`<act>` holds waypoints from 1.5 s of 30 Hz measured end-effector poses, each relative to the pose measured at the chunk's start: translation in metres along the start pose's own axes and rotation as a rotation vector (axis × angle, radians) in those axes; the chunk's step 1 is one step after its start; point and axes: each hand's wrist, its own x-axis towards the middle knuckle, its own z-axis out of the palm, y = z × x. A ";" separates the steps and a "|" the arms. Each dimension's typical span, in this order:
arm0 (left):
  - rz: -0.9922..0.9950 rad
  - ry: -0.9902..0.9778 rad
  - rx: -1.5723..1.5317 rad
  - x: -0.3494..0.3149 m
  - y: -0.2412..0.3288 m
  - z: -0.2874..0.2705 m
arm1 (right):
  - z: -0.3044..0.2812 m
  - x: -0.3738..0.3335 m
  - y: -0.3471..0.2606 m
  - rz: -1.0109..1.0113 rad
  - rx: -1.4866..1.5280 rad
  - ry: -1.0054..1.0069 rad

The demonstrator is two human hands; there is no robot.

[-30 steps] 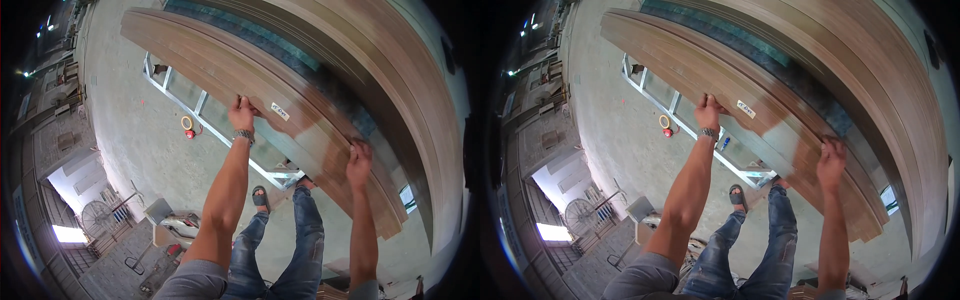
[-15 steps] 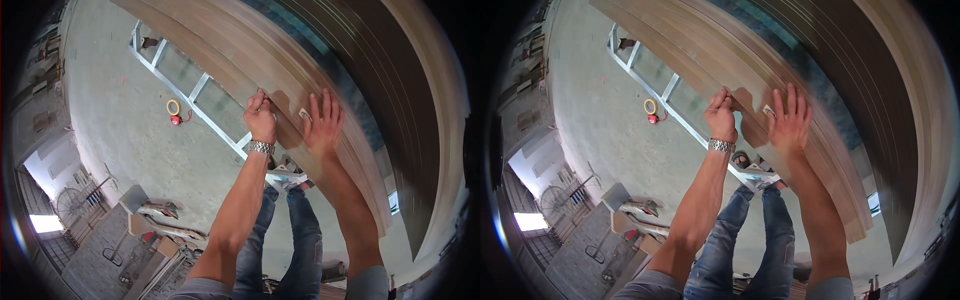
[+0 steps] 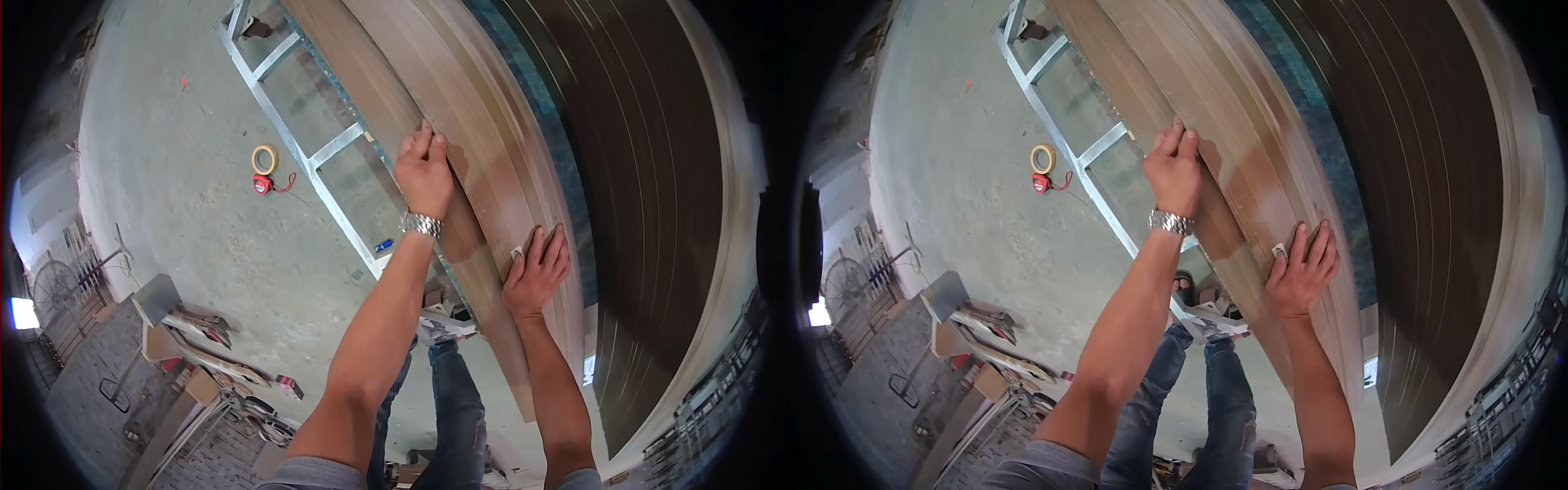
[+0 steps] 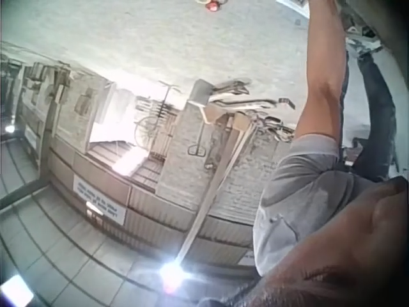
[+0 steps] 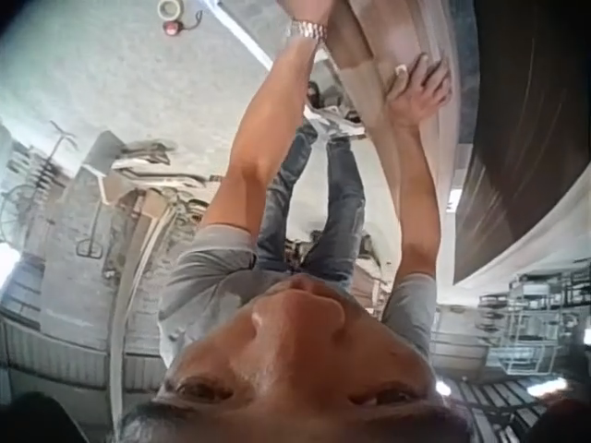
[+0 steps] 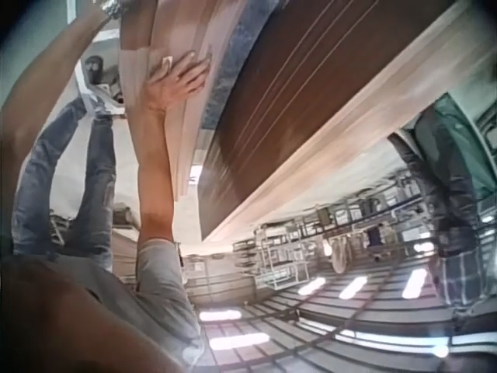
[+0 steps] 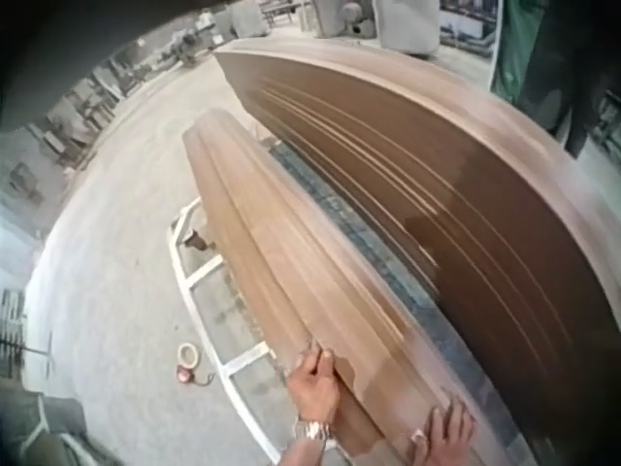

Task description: Applying labels and marking wooden panels on an assembly rack.

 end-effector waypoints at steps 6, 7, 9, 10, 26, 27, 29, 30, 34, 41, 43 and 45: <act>-0.111 0.027 -0.139 -0.031 0.012 -0.001 | 0.004 0.003 -0.003 -0.021 -0.061 0.008; -0.112 0.016 -0.153 -0.032 0.012 -0.003 | 0.003 0.002 -0.003 -0.035 -0.066 0.008; -0.062 0.007 -0.067 -0.022 0.013 -0.008 | 0.003 0.002 -0.002 -0.030 -0.055 -0.006; -0.011 -0.015 0.027 -0.016 0.013 -0.011 | 0.002 0.004 -0.001 -0.043 -0.060 -0.003; -0.280 0.087 -0.225 0.064 -0.005 0.010 | 0.003 0.002 -0.003 -0.048 -0.063 -0.001; -0.280 0.086 -0.224 0.065 -0.005 0.009 | 0.003 0.002 -0.003 -0.048 -0.054 -0.001; -0.215 0.076 -0.233 0.069 -0.005 0.008 | 0.002 0.004 -0.005 -0.051 -0.056 0.007; -0.212 0.075 -0.230 0.069 -0.006 0.007 | 0.002 0.004 -0.006 -0.056 -0.060 0.016; -0.361 0.057 -0.405 0.069 -0.006 0.003 | 0.002 0.003 -0.007 -0.053 -0.048 0.014; -0.312 -0.065 -0.503 0.058 0.002 -0.006 | 0.002 0.003 -0.003 -0.050 -0.040 0.026; -0.319 -0.075 -0.492 0.058 0.001 -0.009 | 0.002 0.003 -0.005 -0.049 -0.033 0.029; -0.328 -0.085 -0.485 0.055 -0.001 -0.009 | 0.003 0.001 -0.003 -0.028 -0.007 0.009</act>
